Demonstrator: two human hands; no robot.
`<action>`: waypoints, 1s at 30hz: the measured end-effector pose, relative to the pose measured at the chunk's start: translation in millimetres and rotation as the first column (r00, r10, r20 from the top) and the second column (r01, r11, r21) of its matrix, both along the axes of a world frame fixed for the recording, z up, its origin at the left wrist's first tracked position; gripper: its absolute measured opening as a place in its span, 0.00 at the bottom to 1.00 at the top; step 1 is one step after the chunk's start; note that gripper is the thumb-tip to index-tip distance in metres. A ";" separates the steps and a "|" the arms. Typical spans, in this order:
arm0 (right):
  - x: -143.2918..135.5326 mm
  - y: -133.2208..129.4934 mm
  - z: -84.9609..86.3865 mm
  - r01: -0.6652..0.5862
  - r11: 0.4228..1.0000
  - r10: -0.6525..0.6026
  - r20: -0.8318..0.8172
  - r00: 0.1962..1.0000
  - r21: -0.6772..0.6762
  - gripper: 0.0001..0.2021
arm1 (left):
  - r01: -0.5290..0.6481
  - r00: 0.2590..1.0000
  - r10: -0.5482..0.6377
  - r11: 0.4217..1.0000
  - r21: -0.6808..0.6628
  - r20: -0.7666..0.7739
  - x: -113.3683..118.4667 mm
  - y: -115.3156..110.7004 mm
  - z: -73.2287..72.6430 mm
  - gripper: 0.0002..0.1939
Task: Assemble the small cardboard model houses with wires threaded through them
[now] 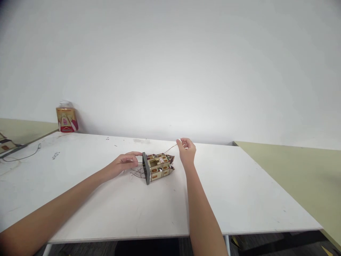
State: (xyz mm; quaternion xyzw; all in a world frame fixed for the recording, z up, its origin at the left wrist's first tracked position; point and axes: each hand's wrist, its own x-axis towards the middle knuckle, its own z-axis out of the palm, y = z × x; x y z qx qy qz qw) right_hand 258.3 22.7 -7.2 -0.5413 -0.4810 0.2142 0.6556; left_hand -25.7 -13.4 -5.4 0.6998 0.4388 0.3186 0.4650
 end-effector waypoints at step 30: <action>-15.2 -33.4 25.9 -0.596 0.751 0.647 0.501 0.576 -0.284 0.15 | 0.074 0.857 0.337 0.669 0.740 -0.390 1.5 -5.1 -12.6 0.09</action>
